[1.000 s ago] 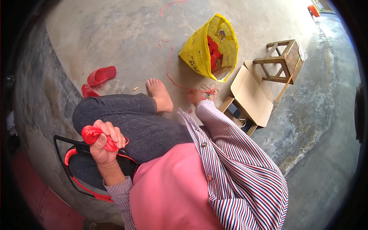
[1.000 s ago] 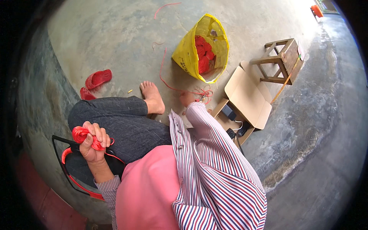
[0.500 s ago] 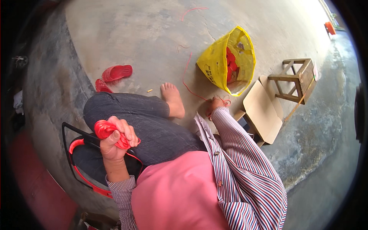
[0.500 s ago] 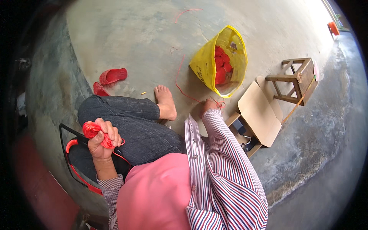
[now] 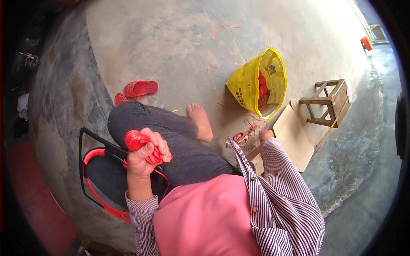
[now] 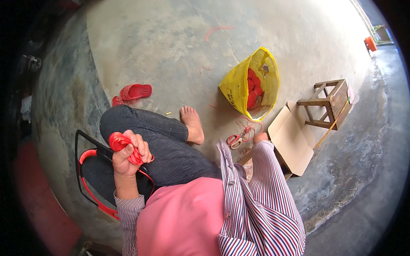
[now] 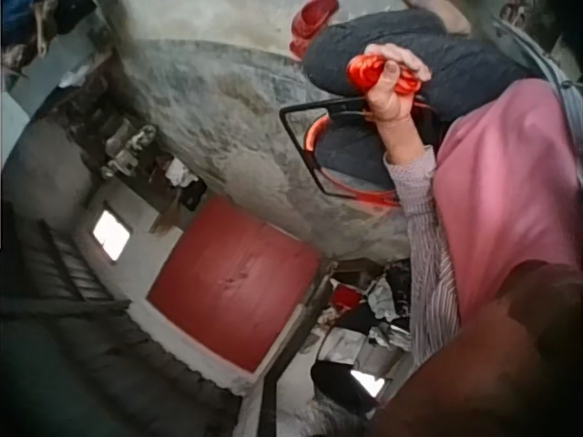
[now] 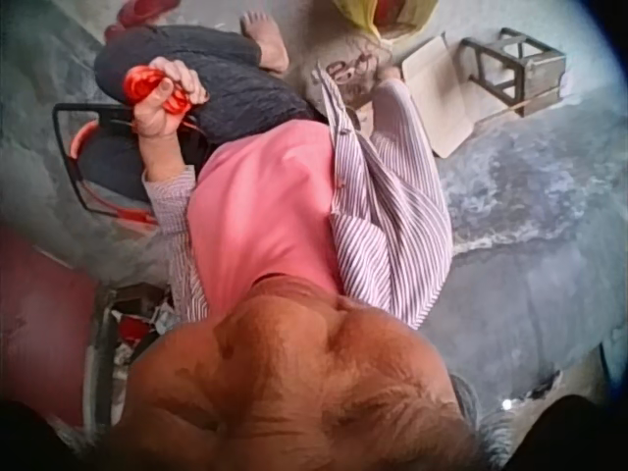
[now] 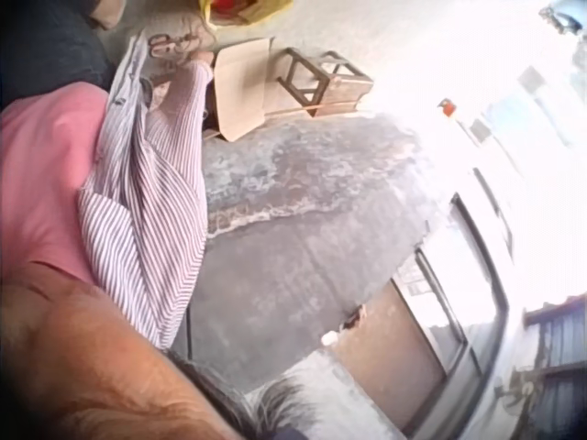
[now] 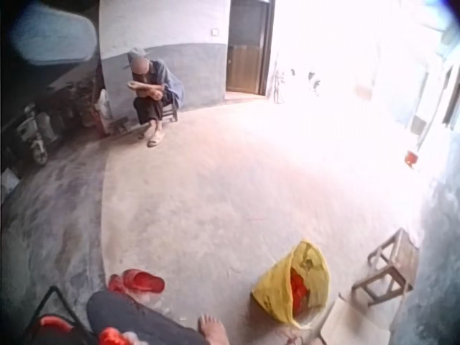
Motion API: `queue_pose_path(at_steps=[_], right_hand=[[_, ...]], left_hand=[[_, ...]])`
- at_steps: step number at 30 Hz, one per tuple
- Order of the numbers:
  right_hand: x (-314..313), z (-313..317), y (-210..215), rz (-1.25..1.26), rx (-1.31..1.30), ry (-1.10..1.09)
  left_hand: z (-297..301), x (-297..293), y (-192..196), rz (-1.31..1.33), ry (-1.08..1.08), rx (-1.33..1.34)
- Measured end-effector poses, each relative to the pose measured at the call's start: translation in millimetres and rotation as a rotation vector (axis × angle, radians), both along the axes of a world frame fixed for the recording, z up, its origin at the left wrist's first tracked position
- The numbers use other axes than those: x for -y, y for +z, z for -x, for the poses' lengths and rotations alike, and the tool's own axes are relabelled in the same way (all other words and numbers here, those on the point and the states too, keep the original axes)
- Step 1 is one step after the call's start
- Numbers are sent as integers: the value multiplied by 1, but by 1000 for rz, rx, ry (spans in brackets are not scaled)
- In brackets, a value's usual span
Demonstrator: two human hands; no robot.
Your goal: The recorder is wrapping a red plastic ring with red twine while sitting on the floor.
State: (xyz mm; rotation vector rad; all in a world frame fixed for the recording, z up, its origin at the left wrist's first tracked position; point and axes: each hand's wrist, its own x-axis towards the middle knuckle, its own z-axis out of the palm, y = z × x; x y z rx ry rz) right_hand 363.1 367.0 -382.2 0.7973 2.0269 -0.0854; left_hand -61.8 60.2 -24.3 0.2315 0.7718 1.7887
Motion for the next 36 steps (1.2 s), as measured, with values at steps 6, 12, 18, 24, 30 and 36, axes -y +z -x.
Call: queue_pose_path(at_steps=[6, 12, 18, 24, 30, 36], right_hand=[[50, 153, 80, 591, -1154, -1343], [94, 290, 286, 1154, -1285, -1156], [155, 343, 389, 1665, -1250, -778], [207, 357, 396, 1630, -1154, -497], [231, 360, 396, 1540, -1117, -352], [237, 360, 397, 1375, -1172, -167]], left_hand=[[-7, 11, 10, 78, 116, -16], [-7, 41, 21, 145, 230, -16], [-21, 72, 19, 79, 414, -109], [-39, 83, 23, 196, 568, -223], [-40, 102, 16, 347, 672, -479], [-34, 111, 20, 174, 775, -240]])
